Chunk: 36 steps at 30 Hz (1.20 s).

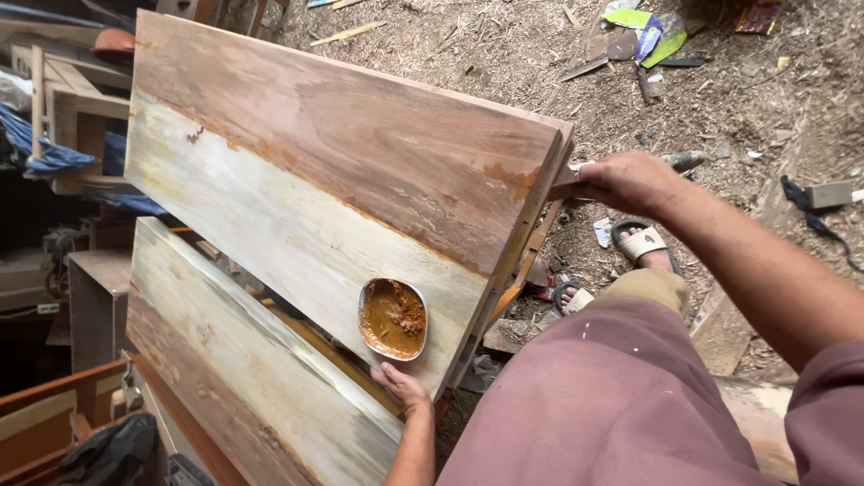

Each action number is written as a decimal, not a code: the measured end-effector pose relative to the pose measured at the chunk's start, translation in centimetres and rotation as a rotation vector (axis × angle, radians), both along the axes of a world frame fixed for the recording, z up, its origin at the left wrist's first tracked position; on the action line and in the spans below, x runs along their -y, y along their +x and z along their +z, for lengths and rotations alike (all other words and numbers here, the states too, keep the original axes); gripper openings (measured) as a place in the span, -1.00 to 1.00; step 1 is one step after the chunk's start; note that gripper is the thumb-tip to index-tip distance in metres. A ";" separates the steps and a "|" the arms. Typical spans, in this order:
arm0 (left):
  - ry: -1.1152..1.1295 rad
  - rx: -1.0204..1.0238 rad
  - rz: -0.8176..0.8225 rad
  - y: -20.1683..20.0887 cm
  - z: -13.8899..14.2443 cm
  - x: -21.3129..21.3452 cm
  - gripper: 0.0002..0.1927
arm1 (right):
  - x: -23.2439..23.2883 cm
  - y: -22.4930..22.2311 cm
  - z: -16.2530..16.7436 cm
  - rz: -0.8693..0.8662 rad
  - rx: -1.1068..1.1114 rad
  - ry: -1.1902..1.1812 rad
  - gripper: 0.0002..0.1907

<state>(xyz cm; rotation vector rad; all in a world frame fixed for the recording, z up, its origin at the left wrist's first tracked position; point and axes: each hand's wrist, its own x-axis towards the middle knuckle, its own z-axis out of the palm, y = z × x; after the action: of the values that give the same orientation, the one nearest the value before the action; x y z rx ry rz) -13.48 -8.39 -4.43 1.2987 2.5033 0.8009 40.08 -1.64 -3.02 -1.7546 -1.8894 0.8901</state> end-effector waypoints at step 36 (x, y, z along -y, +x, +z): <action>0.036 0.627 0.834 8.3 4.3 3.2 0.10 | -6.6 3.8 -2.6 -0.247 -1.047 -0.243 -0.49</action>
<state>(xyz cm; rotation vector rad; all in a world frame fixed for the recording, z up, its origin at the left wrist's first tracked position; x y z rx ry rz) -5.19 -11.57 -0.12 -0.0994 2.4097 1.1663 43.91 4.98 -5.63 -1.1738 -0.8906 1.5617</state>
